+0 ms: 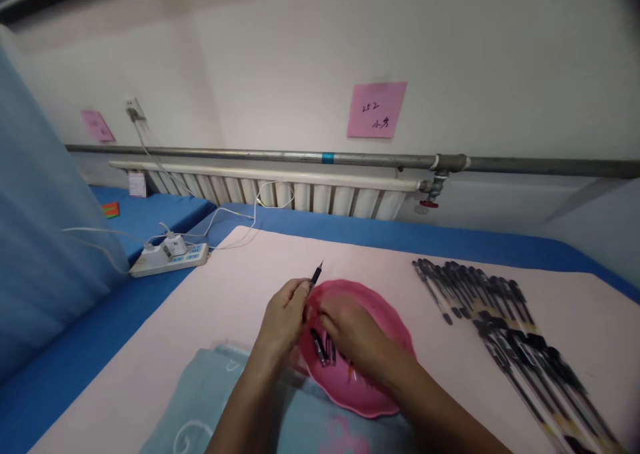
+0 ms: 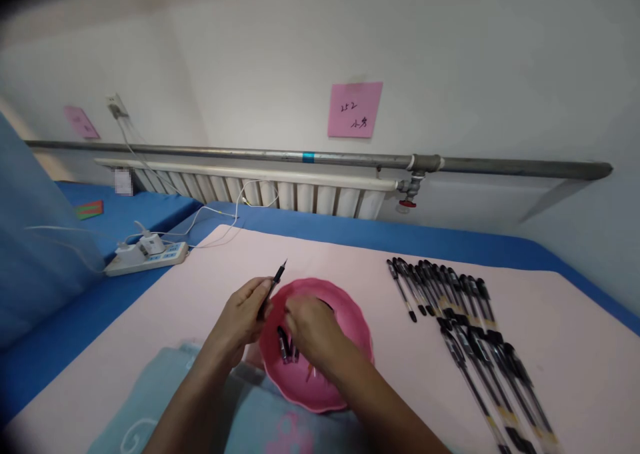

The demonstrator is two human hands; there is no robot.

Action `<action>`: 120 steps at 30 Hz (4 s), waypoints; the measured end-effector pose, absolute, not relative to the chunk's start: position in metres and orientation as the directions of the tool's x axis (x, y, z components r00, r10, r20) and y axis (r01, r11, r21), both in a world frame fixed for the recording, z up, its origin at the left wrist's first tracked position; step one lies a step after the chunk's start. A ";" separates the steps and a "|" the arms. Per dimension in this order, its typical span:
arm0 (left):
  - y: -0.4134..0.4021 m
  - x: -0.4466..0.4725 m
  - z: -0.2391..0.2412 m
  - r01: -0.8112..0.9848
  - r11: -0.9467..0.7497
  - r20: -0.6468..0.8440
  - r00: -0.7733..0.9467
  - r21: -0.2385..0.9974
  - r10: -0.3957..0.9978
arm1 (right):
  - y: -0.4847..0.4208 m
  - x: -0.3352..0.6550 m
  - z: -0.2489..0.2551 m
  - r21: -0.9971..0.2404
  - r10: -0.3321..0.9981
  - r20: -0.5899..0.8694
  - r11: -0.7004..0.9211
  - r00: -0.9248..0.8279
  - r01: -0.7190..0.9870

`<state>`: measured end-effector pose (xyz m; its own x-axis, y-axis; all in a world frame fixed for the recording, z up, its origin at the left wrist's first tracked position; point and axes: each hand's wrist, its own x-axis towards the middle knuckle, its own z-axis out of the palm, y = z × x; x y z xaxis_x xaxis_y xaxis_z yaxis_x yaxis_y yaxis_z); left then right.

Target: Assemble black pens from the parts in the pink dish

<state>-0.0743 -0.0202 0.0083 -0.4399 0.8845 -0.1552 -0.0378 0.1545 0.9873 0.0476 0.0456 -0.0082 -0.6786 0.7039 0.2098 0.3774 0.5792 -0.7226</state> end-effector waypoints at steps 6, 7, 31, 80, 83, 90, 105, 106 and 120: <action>-0.022 -0.067 0.014 -0.090 0.193 -0.211 -0.289 0.977 0.934 | 0.071 0.061 0.013 -0.983 0.887 0.129 0.174 -0.443 0.063; -0.023 -0.066 0.015 -0.090 0.199 -0.215 -0.261 0.976 0.941 | 0.072 0.062 0.014 -0.993 0.892 0.102 0.115 -0.440 0.002; -0.025 -0.061 0.020 -0.133 0.268 -0.289 -0.175 0.954 0.941 | 0.071 0.066 0.020 -0.966 0.793 -0.037 -0.184 -0.608 -0.180; -0.018 -0.071 0.016 -0.395 0.299 -0.414 -0.250 0.869 0.875 | 0.060 0.059 0.028 -0.768 0.720 -0.201 -0.536 -0.664 -0.349; -0.020 -0.065 0.016 -0.424 0.348 -0.421 -0.091 0.836 0.902 | 0.059 0.059 0.026 -0.819 0.766 -0.158 -0.455 -0.623 -0.351; -0.023 -0.058 0.020 -0.342 0.332 -0.385 -0.099 0.879 0.918 | 0.061 0.055 0.019 -0.926 0.826 -0.097 -0.279 -0.555 -0.253; -0.019 -0.076 0.014 -0.339 0.160 -0.286 -0.363 0.927 0.887 | 0.045 0.065 0.013 -0.752 0.662 -0.005 0.492 -0.750 0.439; -0.019 -0.076 0.014 -0.333 0.159 -0.281 -0.361 0.929 0.889 | 0.040 0.066 0.011 -0.671 0.622 -0.033 0.566 -0.782 0.478; -0.020 -0.081 0.019 -0.564 0.023 -0.240 -0.314 0.826 0.918 | 0.024 0.075 0.003 -0.433 0.567 0.149 0.774 -0.810 0.462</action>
<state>-0.0815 -0.0203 0.0193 -0.3144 0.9184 -0.2401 -0.5636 0.0229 0.8258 0.0748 0.0237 0.0026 -0.8100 0.5672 0.1486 0.4622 0.7737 -0.4334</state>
